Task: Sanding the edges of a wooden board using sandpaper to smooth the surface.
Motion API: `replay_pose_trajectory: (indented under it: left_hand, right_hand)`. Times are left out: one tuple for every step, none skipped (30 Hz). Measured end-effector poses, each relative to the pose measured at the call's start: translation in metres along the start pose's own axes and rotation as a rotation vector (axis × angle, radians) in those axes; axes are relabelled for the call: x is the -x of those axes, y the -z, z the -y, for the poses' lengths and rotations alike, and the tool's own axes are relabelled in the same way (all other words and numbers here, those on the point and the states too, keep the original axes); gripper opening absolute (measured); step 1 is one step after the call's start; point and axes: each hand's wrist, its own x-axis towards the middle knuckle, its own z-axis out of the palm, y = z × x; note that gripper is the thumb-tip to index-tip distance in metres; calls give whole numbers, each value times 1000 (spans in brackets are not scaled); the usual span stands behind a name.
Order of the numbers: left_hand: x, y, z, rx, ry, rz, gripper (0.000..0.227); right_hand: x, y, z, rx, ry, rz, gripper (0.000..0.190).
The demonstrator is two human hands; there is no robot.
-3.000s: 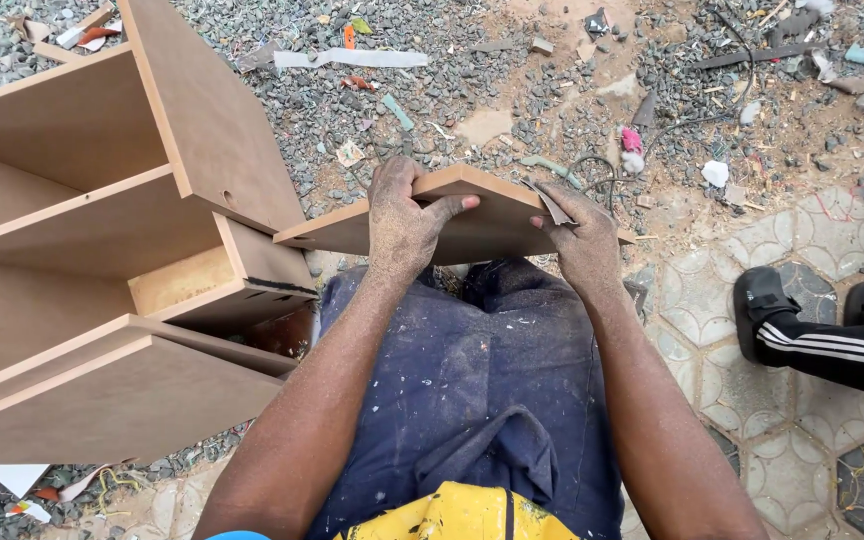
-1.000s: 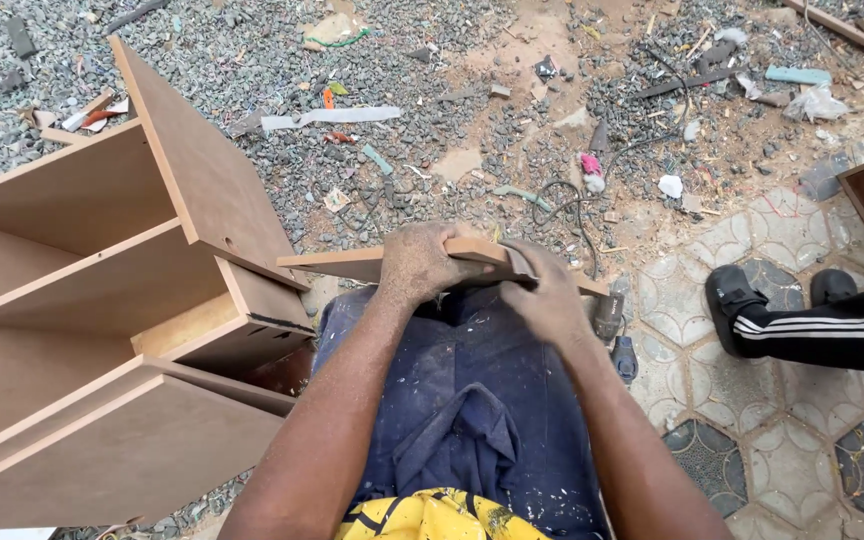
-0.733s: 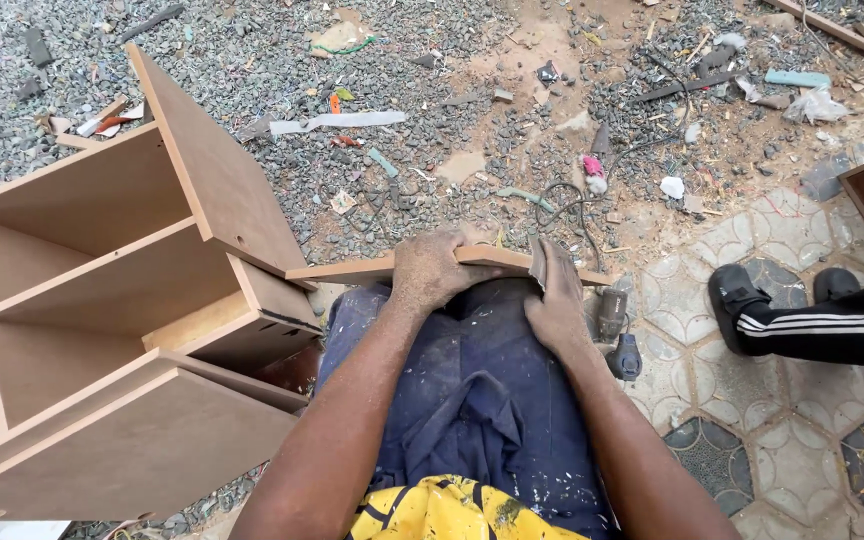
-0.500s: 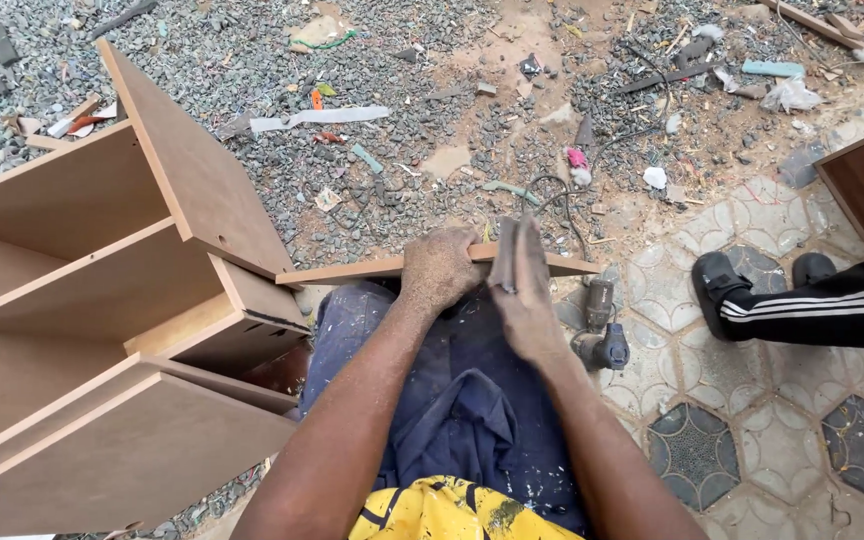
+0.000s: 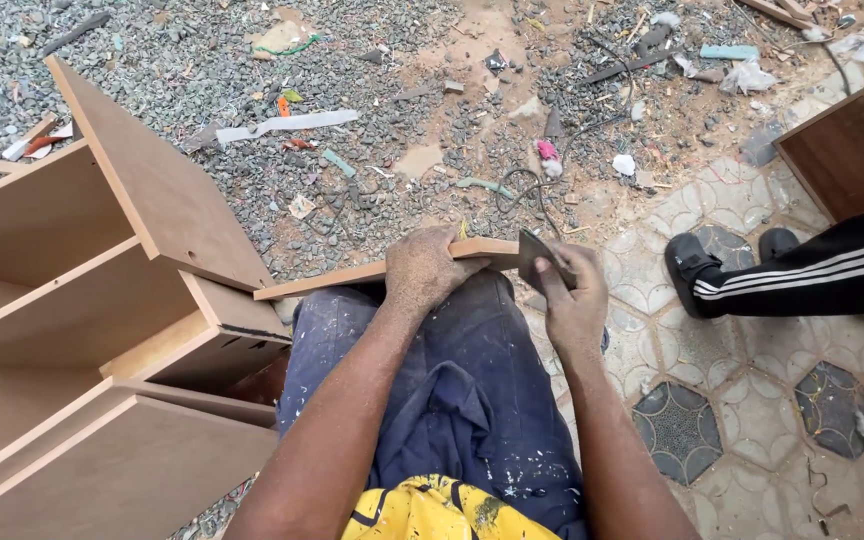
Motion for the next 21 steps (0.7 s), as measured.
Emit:
replay_pose_trajectory:
  left_hand:
    - [1,-1,-4,1,-2,1,34]
    - [4,1,-7,33,2,21,37]
    - [8,4,-9,66,5,42,41]
    - [9,1,-7,63,2,43,41]
    - [9,-2,-5,58,-2,40,37]
    - [6,-4,-4,55,-9,35,33]
    - [6,-6,-3,55,-15,32,33]
    - [6,-7,-1,40,-26,7,31]
    - [6,-9,2,25,-36,-19,30]
    - [9,-5,-1,25,-36,-17,30]
    - [13,-2,-3,37,-31,-10,29]
    - [15,3,-5,49,-26,-6,27]
    - [15,5,-5,48,-27,-6,27]
    - [14,8,-5,69,-25,10,30]
    - [13,10,-6,89,-24,26,32]
    - [12,6,-3,88,-26,27,32]
    - [11,3,0,73,-37,-11,27]
    - [11,-2,3,59,-50,-47,22]
    - [12,-4,4,58,-54,-44,22]
    - [11,-6,3,51,-59,-74,21]
    - [8,-8,2,43,-65,-104,21]
  right_hand:
    - [-7,-2,11,1,0,-2,26]
    - [-12,-7,25,-283,-45,-47,39]
    - [-17,-11,39,-567,-91,-91,54]
    - [-25,-15,32,-568,-90,-94,54]
    - [-33,-20,26,-367,-161,-40,33]
    - [-44,-24,19,-164,-226,14,21]
    - [-52,-26,11,-163,-221,10,21]
    - [-58,-29,3,56,-228,119,18]
    - [-65,-33,-5,275,-233,228,19]
    - [-69,-38,-16,275,-235,228,19]
    - [-73,-44,-28,281,-272,243,21]
    - [-79,-50,-39,287,-305,257,23]
    - [-80,-53,-49,287,-305,257,23]
    - [-83,-56,-58,234,-322,217,24]
    - [-86,-58,-67,182,-338,176,26]
    - [-85,-58,-59,181,-339,174,26]
    - [-83,-57,-51,215,-197,157,25]
    - [-79,-56,-43,249,-56,138,29]
    - [-79,-60,-31,250,-59,134,29]
    - [-81,-63,-20,193,-22,172,33]
    - [-84,-67,-8,136,15,209,37]
